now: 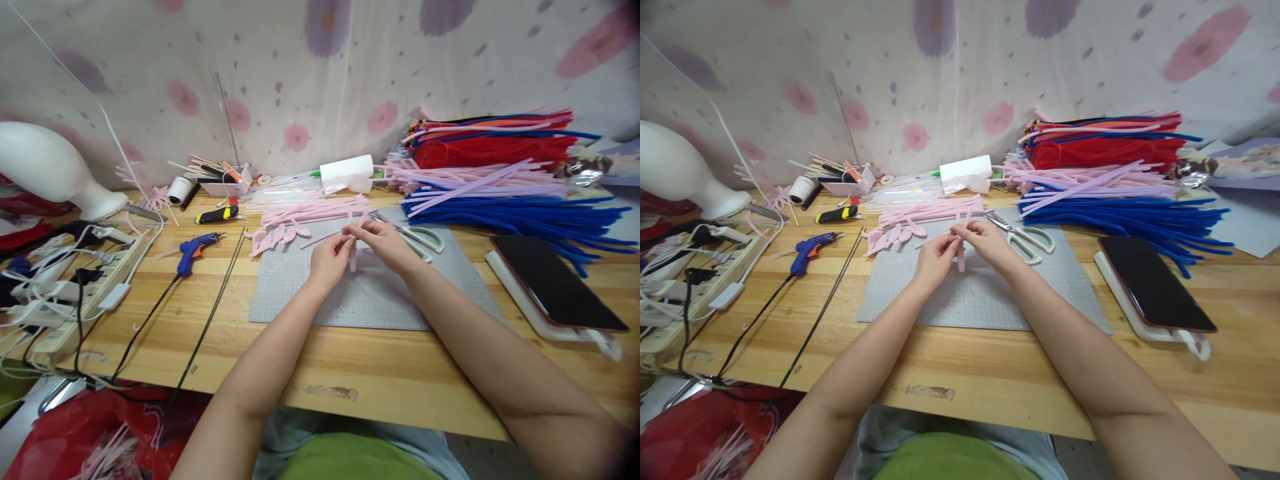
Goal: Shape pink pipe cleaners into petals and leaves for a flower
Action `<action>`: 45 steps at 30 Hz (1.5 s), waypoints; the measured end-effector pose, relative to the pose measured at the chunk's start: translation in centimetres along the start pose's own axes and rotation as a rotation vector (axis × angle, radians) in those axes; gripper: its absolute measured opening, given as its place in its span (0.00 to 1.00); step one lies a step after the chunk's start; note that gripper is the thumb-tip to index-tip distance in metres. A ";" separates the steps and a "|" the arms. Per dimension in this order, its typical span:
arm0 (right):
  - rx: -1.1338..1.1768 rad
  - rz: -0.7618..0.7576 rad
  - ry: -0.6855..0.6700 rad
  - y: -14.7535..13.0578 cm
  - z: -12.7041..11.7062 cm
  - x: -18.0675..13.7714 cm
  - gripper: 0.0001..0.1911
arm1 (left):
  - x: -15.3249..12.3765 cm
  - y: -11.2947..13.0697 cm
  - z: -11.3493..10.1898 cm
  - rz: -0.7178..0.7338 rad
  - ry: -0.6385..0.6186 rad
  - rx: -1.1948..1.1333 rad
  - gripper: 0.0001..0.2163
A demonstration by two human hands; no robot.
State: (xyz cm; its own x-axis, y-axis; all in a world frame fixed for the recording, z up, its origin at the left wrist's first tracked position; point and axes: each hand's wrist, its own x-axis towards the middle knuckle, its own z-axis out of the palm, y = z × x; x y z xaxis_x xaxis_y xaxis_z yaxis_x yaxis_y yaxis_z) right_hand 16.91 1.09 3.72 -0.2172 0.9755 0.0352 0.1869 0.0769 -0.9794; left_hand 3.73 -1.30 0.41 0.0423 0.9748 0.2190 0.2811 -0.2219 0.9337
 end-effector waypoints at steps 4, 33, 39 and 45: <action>-0.013 -0.003 -0.074 0.2 -0.4 0.1 0.21 | 0.3 -0.4 0.0 -0.027 0.047 -0.081 0.07; -0.113 -0.098 0.255 1.3 -4.8 1.9 0.20 | 0.7 0.0 -1.3 -0.471 0.030 -0.723 0.09; -0.842 0.126 -0.137 1.1 -7.9 1.1 0.06 | 0.7 -0.4 -1.5 -0.390 0.141 -0.679 0.09; -1.085 -0.085 -0.254 1.6 -5.1 0.8 0.07 | 0.3 -0.1 -1.6 -0.342 0.184 -0.498 0.09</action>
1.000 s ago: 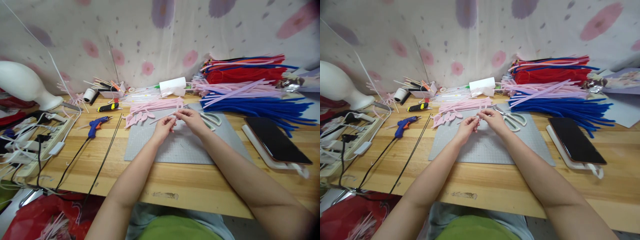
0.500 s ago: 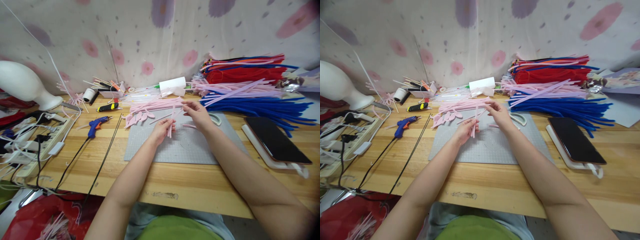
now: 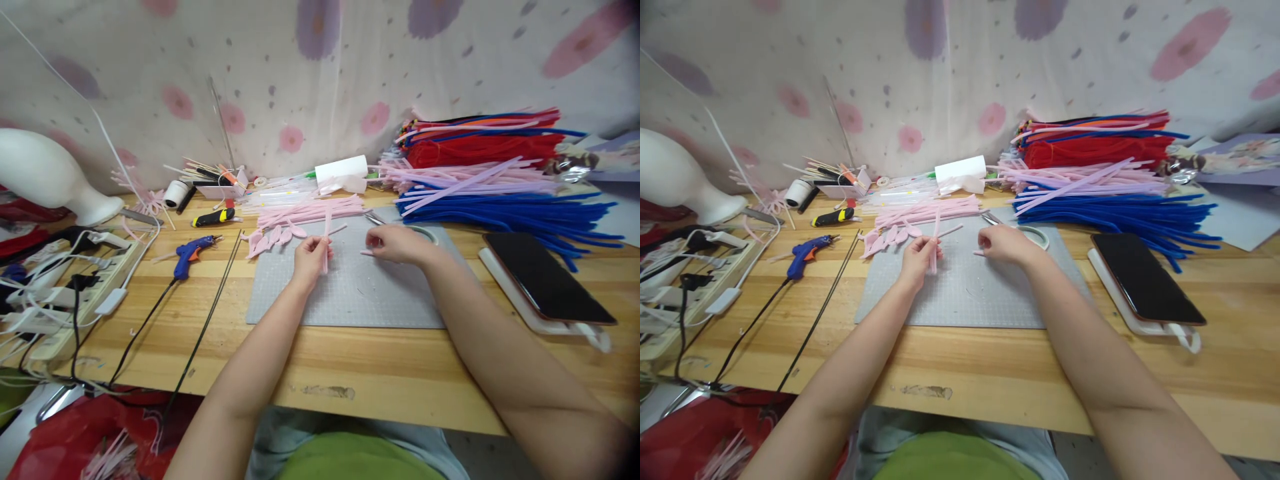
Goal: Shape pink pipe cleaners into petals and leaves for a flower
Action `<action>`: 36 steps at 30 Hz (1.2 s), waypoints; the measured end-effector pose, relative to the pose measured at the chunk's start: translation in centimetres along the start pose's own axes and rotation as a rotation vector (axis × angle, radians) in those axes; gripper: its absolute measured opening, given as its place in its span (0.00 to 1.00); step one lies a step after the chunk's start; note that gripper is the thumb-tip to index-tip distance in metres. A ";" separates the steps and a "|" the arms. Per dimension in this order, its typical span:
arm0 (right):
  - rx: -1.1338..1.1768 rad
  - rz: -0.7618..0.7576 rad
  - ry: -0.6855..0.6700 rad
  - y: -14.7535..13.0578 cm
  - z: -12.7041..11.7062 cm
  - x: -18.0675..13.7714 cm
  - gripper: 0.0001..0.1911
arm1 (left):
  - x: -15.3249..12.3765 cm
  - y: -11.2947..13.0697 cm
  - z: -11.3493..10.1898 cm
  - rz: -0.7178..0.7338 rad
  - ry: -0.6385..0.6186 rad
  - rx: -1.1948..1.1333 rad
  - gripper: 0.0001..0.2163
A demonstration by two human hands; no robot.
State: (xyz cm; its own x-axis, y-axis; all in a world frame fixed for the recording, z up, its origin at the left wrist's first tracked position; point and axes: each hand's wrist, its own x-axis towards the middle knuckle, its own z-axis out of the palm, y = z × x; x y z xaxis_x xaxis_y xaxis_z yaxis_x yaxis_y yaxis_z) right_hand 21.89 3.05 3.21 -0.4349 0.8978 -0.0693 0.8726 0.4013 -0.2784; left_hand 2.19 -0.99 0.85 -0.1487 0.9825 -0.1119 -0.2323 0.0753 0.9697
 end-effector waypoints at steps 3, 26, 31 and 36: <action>-0.010 -0.074 0.003 -0.8 0.6 0.1 0.07 | 0.0 0.0 -0.1 0.028 0.017 0.028 0.09; 1.114 0.083 0.202 -3.1 1.4 0.6 0.10 | 0.3 -0.9 -0.4 0.067 -0.052 0.025 0.15; 1.584 0.281 0.176 -3.6 2.1 0.8 0.12 | 0.0 -0.9 -0.3 0.040 -0.117 0.056 0.14; 1.612 0.192 0.156 -4.3 2.6 0.6 0.11 | -0.3 -1.0 0.3 0.003 -0.143 0.106 0.11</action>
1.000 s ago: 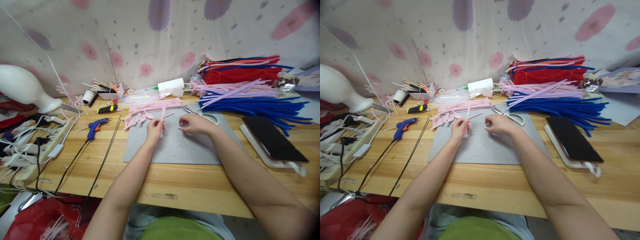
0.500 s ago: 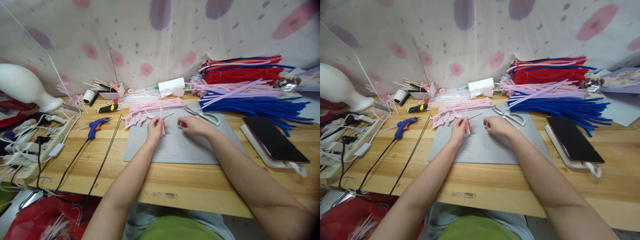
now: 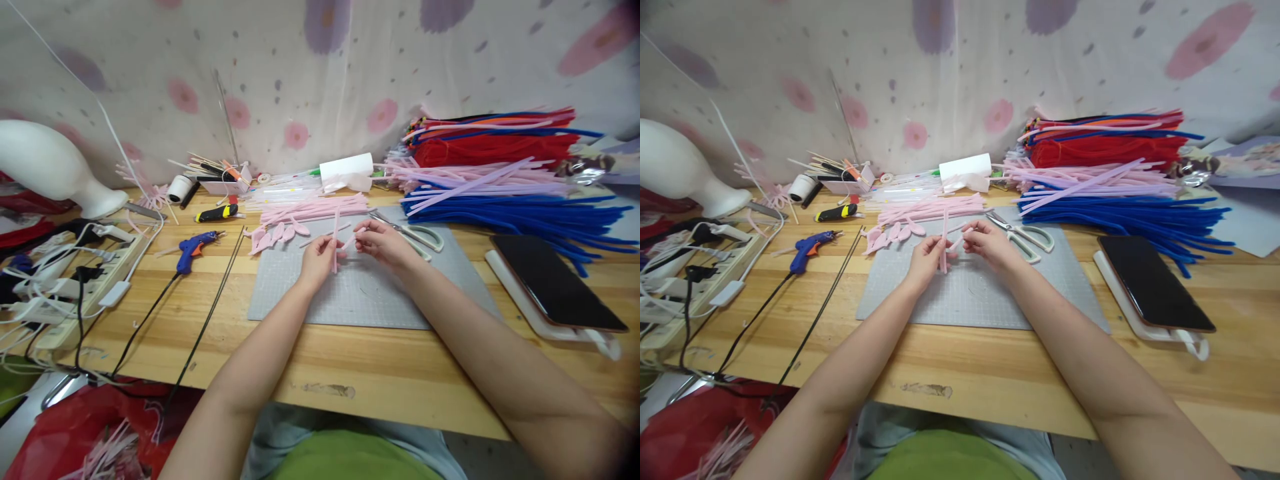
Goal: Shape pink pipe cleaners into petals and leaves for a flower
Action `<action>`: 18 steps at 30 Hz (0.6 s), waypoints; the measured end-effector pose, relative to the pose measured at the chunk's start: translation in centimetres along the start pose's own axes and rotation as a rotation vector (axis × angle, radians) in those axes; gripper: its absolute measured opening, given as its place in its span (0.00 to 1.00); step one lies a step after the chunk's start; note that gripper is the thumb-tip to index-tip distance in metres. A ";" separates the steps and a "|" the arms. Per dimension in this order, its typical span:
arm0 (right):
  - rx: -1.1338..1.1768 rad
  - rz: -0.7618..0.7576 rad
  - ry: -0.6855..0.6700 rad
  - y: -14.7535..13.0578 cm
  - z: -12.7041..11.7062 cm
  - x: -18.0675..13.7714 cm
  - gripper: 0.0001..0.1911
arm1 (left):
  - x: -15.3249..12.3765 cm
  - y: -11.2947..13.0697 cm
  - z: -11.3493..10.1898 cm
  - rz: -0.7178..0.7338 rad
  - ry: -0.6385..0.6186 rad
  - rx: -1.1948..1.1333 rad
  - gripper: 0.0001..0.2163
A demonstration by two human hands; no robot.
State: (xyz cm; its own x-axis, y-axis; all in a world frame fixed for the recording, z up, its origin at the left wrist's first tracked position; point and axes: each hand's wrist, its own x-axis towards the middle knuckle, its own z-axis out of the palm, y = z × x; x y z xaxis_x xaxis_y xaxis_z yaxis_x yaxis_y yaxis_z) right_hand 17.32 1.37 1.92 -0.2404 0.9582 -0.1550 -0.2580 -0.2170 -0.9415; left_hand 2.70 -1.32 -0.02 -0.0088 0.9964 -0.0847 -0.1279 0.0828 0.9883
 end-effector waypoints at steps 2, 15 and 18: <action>-0.013 -0.036 -0.046 0.0 0.3 -0.2 0.12 | -0.2 0.1 0.2 -0.025 -0.033 -0.009 0.11; -0.067 -0.183 0.042 -1.0 -0.1 0.1 0.17 | -0.3 0.3 0.1 -0.058 -0.127 -0.112 0.15; -0.043 -0.300 0.107 -1.0 -0.3 0.5 0.15 | -0.3 -0.1 0.3 -0.008 -0.145 -0.058 0.14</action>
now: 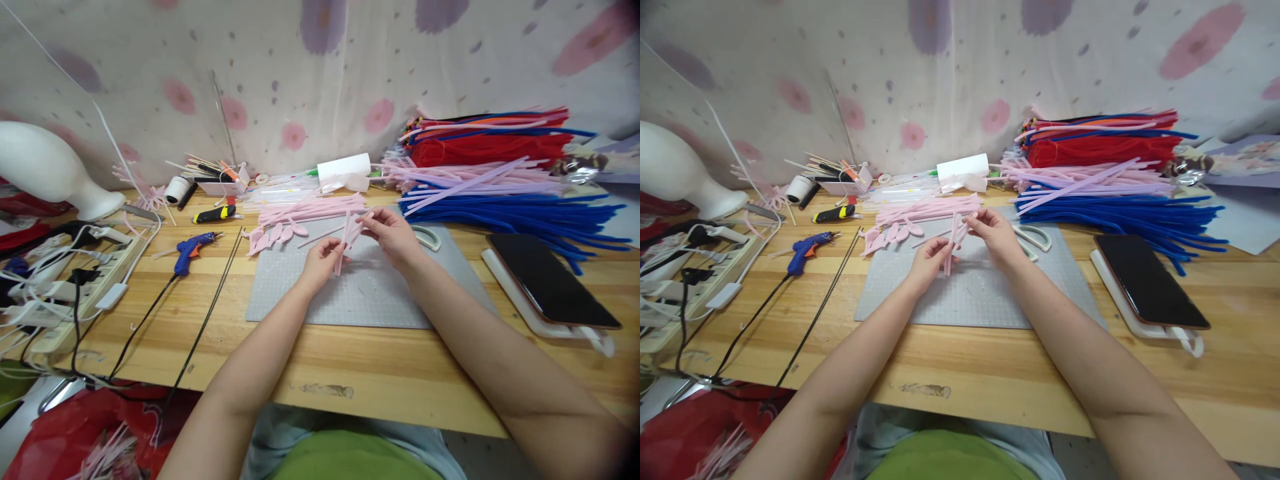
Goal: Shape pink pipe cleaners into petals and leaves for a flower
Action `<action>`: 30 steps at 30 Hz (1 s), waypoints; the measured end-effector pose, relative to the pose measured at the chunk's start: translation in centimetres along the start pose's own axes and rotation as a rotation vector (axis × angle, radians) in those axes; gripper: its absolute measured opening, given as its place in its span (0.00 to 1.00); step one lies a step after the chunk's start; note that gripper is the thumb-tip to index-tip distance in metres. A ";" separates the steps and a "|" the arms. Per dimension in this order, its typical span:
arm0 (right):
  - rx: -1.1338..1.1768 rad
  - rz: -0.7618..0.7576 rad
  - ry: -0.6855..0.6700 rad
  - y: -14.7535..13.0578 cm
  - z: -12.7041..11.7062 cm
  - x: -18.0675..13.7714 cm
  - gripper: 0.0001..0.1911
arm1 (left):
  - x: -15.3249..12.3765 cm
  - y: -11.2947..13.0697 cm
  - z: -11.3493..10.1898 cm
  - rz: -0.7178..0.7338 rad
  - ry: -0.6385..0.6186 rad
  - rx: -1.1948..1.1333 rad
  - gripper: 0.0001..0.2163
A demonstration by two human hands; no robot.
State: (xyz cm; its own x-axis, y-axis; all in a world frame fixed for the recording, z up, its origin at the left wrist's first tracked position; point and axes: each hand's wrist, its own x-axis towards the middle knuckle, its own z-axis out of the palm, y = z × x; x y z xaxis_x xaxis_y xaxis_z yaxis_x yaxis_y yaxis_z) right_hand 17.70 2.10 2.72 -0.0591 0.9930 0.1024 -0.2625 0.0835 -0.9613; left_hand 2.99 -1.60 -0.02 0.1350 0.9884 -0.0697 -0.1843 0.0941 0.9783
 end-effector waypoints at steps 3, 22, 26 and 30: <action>0.042 -0.044 0.050 0.3 0.1 0.1 0.15 | 0.1 -0.4 0.1 0.053 -0.004 0.060 0.13; -0.309 -0.164 -0.003 1.5 0.3 -0.6 0.18 | 0.4 -1.0 -0.1 0.094 0.028 0.143 0.12; -0.309 -0.134 -0.004 1.3 0.4 -0.6 0.15 | 0.5 -1.1 -0.2 0.084 0.017 0.104 0.12; -0.533 -0.244 -0.093 1.2 0.8 -1.3 0.10 | 0.5 -1.4 -0.5 0.166 0.007 0.204 0.11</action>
State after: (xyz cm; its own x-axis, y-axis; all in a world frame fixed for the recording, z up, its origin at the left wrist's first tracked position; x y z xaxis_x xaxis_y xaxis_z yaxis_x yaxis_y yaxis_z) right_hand 16.75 0.79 1.67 -0.1480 0.9303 0.3355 0.2393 0.3629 -0.9006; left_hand 2.79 -1.16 -1.53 0.1120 0.9893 0.0940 -0.0031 -0.0942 0.9955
